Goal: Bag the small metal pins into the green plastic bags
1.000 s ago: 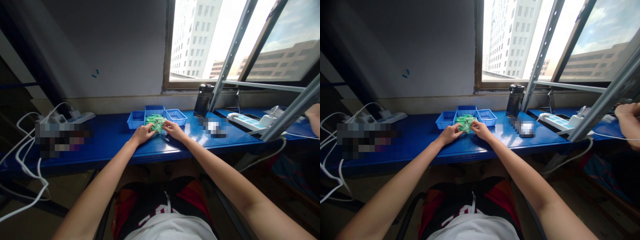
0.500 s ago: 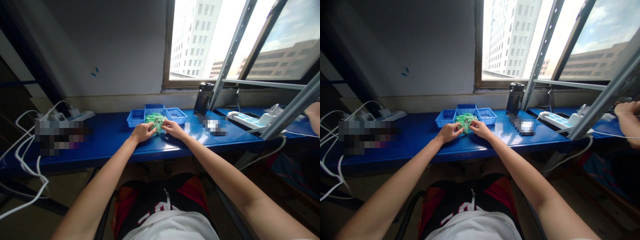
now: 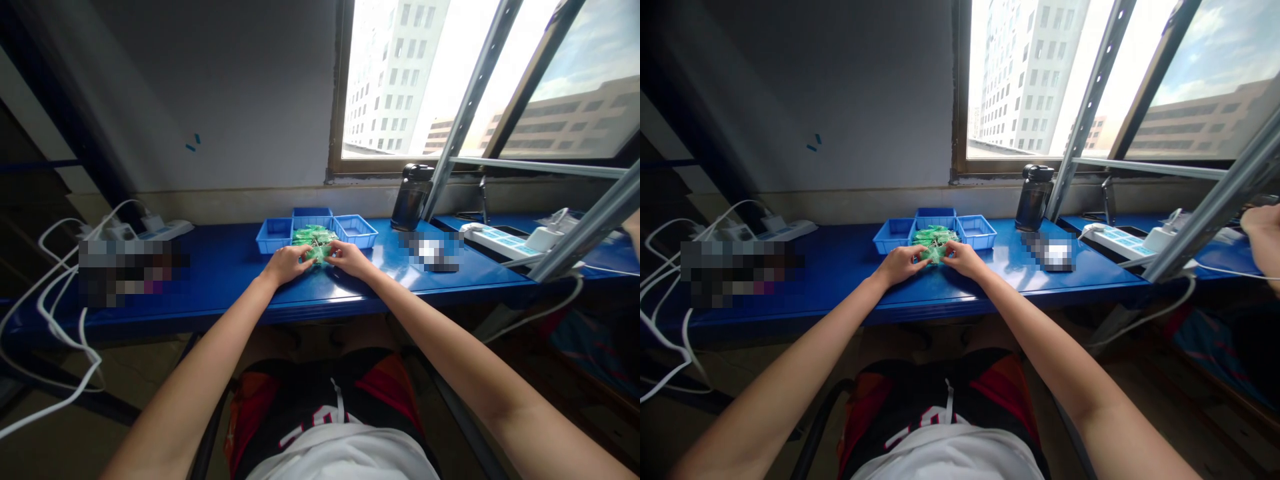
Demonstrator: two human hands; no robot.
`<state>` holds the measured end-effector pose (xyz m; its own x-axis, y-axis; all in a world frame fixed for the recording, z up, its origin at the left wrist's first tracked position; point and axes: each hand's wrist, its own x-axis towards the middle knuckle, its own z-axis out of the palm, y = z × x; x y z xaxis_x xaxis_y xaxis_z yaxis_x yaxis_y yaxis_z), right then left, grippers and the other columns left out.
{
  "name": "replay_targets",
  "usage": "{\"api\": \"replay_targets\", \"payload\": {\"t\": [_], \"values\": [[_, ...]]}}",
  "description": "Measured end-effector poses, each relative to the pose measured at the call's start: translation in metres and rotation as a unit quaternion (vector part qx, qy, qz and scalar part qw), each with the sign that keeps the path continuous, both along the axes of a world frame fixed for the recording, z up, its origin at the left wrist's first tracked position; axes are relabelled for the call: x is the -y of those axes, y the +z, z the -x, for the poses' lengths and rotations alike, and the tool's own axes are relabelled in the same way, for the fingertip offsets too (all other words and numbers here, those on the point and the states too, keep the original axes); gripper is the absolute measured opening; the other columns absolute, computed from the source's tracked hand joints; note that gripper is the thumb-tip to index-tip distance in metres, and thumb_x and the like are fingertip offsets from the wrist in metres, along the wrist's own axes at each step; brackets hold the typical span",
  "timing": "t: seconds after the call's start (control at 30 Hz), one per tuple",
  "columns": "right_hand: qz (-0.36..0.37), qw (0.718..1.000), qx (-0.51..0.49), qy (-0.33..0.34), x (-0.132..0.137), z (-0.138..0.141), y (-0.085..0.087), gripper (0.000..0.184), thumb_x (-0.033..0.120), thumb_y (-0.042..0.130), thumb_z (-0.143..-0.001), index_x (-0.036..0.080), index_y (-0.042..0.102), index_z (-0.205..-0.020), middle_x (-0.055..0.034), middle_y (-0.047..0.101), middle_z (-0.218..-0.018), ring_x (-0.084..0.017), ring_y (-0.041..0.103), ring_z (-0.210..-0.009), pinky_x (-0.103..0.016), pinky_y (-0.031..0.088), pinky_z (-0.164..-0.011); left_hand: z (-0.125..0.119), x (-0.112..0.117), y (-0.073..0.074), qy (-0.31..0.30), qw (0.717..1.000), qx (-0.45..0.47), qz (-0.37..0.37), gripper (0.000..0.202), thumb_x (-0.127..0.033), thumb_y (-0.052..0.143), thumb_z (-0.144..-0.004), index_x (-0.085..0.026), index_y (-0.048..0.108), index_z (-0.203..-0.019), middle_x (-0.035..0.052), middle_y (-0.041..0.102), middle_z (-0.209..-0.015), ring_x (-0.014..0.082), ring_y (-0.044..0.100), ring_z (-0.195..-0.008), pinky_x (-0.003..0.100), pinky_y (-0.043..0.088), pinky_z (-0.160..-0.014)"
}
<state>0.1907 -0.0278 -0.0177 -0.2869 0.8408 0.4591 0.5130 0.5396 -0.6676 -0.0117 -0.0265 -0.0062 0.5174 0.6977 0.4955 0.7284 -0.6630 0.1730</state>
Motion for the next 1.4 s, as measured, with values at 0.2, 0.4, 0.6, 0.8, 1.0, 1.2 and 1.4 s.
{"api": "replay_targets", "payload": {"t": [0.2, 0.4, 0.6, 0.8, 1.0, 1.2, 1.4], "values": [[-0.003, 1.000, 0.025, -0.010, 0.0014, 0.0009, 0.0004, 0.019, 0.034, 0.056, -0.069, 0.016, 0.053, -0.073, 0.0013, 0.054, -0.065, -0.009, 0.043, -0.054, -0.022, 0.035, -0.055, 0.0007, -0.0040, -0.0040, 0.007, 1.000, -0.019, 0.004, 0.027, -0.046, 0.050, -0.079, -0.021, 0.060, -0.076, -0.0004, 0.063, -0.066, 0.0149, 0.058, -0.060, 0.022, 0.035, -0.052], [-0.010, 0.999, 0.050, -0.015, -0.0003, 0.0010, -0.0022, 0.020, 0.036, 0.055, -0.071, 0.016, 0.052, -0.072, 0.0018, 0.053, -0.063, -0.009, 0.042, -0.053, -0.022, 0.033, -0.053, 0.0008, -0.0058, -0.0059, 0.002, 1.000, -0.009, -0.012, 0.026, -0.044, 0.050, -0.080, -0.022, 0.059, -0.091, 0.0000, 0.064, -0.075, 0.0163, 0.060, -0.068, 0.023, 0.039, -0.057], [-0.018, 0.998, 0.049, -0.020, 0.0009, 0.0021, 0.0004, 0.018, 0.034, 0.054, -0.072, 0.016, 0.051, -0.070, 0.0021, 0.051, -0.062, -0.009, 0.042, -0.054, -0.022, 0.033, -0.054, 0.0007, -0.0054, -0.0054, -0.011, 1.000, 0.015, -0.017, 0.027, -0.041, 0.052, -0.078, -0.022, 0.057, -0.095, 0.0010, 0.064, -0.086, 0.0152, 0.060, -0.071, 0.023, 0.043, -0.061], [-0.023, 0.999, 0.044, -0.018, 0.0016, 0.0021, 0.0017, 0.018, 0.035, 0.053, -0.072, 0.017, 0.051, -0.069, 0.0025, 0.050, -0.059, -0.010, 0.042, -0.054, -0.023, 0.033, -0.055, 0.0004, -0.0035, -0.0033, -0.004, 1.000, 0.015, 0.006, 0.026, -0.043, 0.052, -0.079, -0.022, 0.058, -0.092, 0.0009, 0.065, -0.081, 0.0155, 0.060, -0.067, 0.023, 0.041, -0.058], [-0.020, 0.998, 0.055, -0.027, 0.0032, 0.0026, 0.0032, 0.018, 0.034, 0.053, -0.072, 0.016, 0.051, -0.069, 0.0019, 0.051, -0.062, -0.010, 0.042, -0.054, -0.022, 0.033, -0.054, 0.0003, -0.0038, -0.0023, -0.006, 1.000, 0.018, 0.005, 0.025, -0.044, 0.052, -0.079, -0.021, 0.059, -0.087, 0.0003, 0.065, -0.078, 0.0146, 0.058, -0.066, 0.022, 0.039, -0.056], [-0.018, 0.997, 0.063, -0.027, 0.0036, 0.0025, 0.0034, 0.016, 0.032, 0.052, -0.072, 0.017, 0.049, -0.068, 0.0023, 0.050, -0.062, -0.010, 0.042, -0.055, -0.023, 0.033, -0.055, 0.0008, -0.0042, -0.0028, -0.006, 1.000, 0.010, -0.004, 0.025, -0.044, 0.051, -0.079, -0.021, 0.059, -0.084, 0.0008, 0.064, -0.078, 0.0142, 0.057, -0.065, 0.022, 0.038, -0.056], [-0.021, 0.997, 0.064, -0.025, 0.0036, 0.0032, 0.0030, 0.016, 0.032, 0.052, -0.072, 0.017, 0.049, -0.069, 0.0013, 0.052, -0.065, -0.010, 0.044, -0.057, -0.022, 0.033, -0.056, 0.0013, -0.0052, -0.0036, 0.000, 1.000, 0.004, -0.006, 0.027, -0.045, 0.050, -0.079, -0.021, 0.060, -0.083, 0.0013, 0.064, -0.077, 0.0147, 0.057, -0.065, 0.023, 0.037, -0.056]]}}
